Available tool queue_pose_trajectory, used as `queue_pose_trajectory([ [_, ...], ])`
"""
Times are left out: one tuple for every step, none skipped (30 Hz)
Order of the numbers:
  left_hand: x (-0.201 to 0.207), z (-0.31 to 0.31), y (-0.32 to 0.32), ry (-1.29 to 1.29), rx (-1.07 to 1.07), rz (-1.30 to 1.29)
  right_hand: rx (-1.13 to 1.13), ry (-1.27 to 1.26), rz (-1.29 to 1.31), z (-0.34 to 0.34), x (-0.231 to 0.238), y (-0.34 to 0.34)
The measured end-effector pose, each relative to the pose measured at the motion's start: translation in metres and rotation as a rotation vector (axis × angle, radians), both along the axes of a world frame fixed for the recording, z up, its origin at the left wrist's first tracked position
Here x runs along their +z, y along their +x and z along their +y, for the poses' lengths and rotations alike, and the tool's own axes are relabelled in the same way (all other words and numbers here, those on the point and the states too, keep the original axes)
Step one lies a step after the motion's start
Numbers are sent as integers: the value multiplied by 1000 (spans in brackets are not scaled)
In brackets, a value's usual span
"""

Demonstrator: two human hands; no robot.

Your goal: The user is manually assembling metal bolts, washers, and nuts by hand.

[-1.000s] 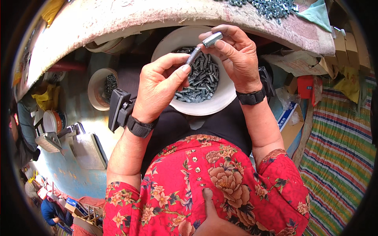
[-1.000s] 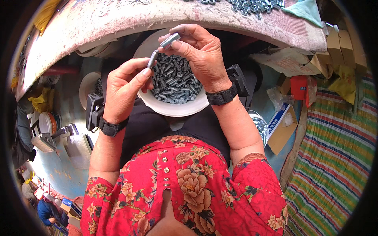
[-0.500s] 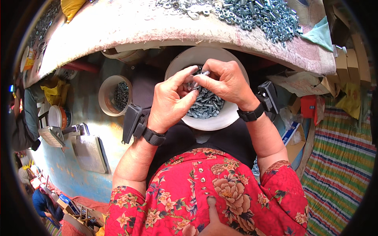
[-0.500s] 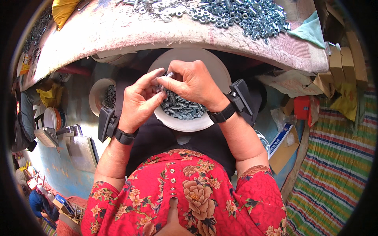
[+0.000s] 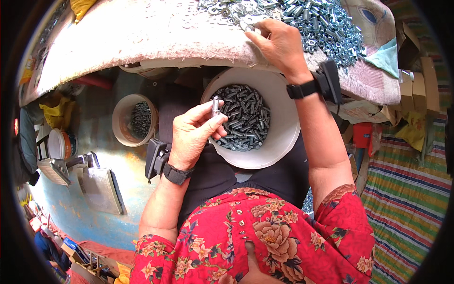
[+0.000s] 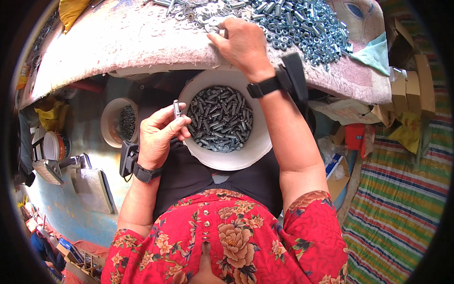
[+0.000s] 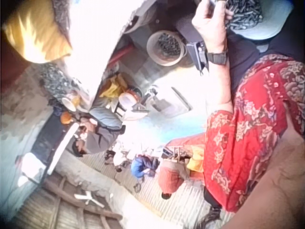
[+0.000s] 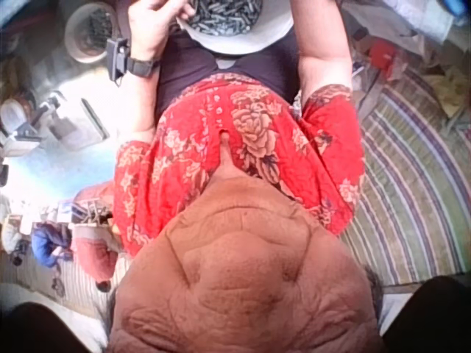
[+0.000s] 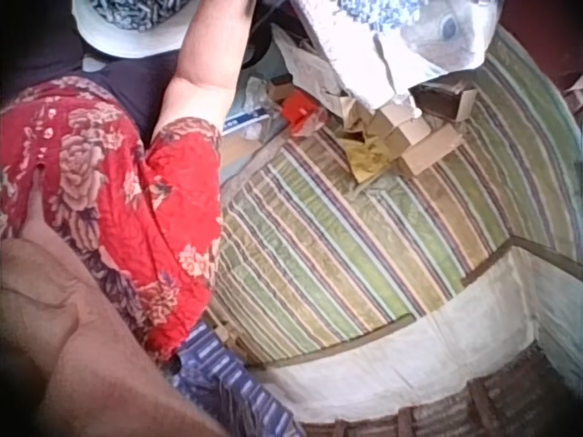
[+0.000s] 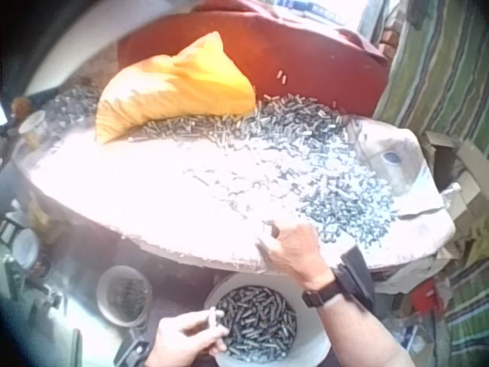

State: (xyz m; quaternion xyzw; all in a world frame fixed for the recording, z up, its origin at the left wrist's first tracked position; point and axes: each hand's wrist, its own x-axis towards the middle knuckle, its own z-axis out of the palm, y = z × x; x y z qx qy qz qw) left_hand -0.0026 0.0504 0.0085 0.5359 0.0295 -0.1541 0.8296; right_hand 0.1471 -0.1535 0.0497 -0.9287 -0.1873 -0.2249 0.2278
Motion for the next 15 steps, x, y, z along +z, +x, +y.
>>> queue_pose_trajectory([
  [-2, 1, -1, -13, 3, 23, -30, -140, -46, 3, -6, 6],
  [-4, 3, -1, -18, 7, 28, -72, -149, -50, 9, -8, 8],
  [-5, 5, 0, -24, 9, 30, -70, -155, -49, 10, -8, 8],
  [-6, 6, 0, -22, 14, 36, -57, -178, -68, 11, -7, 8],
  [-7, 8, 0, -19, 18, 42, -45, -201, -86, 12, -7, 7],
  [-7, 10, 0, -23, 19, 43, -44, -205, -85, 10, -7, 5],
  [-7, 11, 0, -15, 25, 48, 30, -166, -64, 5, -7, 4],
  [-8, 13, -1, -7, 32, 53, 105, -128, -43, 0, -6, 2],
  [-8, 14, -1, -11, 33, 53, 107, -131, -43, -5, -4, 0],
  [-9, 15, -2, -3, 28, 57, 115, -99, -15, -9, -2, -4],
  [-9, 15, -2, 5, 25, 61, 124, -66, 12, -11, -1, -6],
  [-10, 15, -3, 4, 28, 60, 118, -26, -21, -10, -1, -6],
  [-12, 14, -3, -4, 25, 67, 121, -27, -22, -7, -1, -5],
  [-12, 14, -4, -10, 21, 73, 124, 30, -46, 2, 2, -4],
  [-12, 13, -5, -11, 21, 71, 125, 85, -71, 11, 3, -2],
])
